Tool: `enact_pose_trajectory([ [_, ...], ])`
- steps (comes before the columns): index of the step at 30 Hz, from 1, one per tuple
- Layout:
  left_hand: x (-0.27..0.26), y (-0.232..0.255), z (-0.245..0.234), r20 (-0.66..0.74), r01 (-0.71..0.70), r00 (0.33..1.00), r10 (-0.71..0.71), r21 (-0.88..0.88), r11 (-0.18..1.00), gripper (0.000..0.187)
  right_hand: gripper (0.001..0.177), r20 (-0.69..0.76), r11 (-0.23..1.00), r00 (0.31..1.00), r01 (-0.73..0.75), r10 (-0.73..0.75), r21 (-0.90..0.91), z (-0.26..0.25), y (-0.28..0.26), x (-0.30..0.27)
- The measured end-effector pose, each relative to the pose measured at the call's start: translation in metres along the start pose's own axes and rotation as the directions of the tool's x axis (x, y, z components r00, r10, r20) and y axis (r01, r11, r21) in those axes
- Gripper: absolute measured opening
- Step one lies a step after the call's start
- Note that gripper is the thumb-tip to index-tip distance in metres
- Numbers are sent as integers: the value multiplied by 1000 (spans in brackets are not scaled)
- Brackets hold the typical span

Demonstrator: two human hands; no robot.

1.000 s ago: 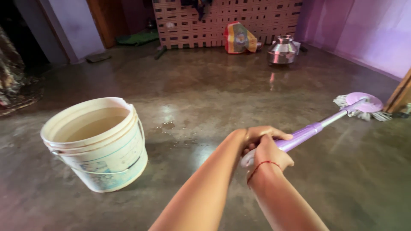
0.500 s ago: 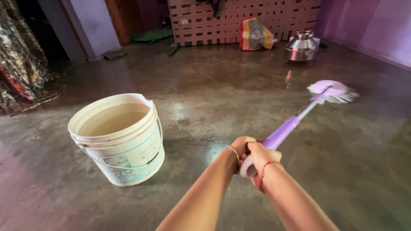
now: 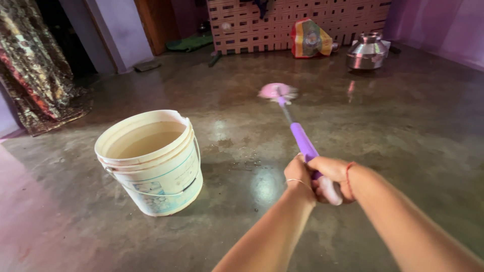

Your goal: The person mops a concrete floor using a purple mop with a pink head. They dip the mop into a white bucket of water, wring it out, and continue mopping the floor in a room with pink walls and a patterned partition.

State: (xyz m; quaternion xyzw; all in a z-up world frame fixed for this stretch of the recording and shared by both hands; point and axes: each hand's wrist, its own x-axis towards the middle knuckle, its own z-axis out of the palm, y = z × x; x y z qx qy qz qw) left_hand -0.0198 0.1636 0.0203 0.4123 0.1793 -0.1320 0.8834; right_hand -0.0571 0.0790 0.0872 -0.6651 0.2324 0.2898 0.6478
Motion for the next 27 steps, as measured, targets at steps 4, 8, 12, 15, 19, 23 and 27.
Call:
enact_pose_trajectory([
  [4, -43, -9, 40, -54, -146, 988, 146, -1, 989, 46, 40, -23, 986, 1000, -16, 12, -167, -18, -8, -31],
  [8, -70, 1, 54, -128, -74, 989, 74, 2, 997, 58, 47, -9, 971, 1000, -3, 1, -239, -23, -9, -47],
  [12, -62, 13, 48, -153, -106, 979, 133, 171, 980, 57, 40, -42, 990, 996, 66, -72, -127, -14, 2, -37],
  [15, -60, 23, 52, -132, -33, 988, 83, 340, 940, 61, 30, -69, 993, 991, 118, -117, 10, -19, 8, -37],
  [19, -77, 19, 69, -79, 42, 997, -14, 364, 931, 64, 29, -177, 990, 977, 133, -122, 48, -38, 17, -43],
  [23, -74, 8, 74, -29, 29, 999, -16, 507, 862, 60, 25, -250, 987, 960, 146, -127, 61, -48, 31, -45],
  [27, -53, 6, 71, 19, 78, 994, -107, 568, 819, 63, 22, -314, 951, 938, 221, -147, 216, -28, 36, -48],
])
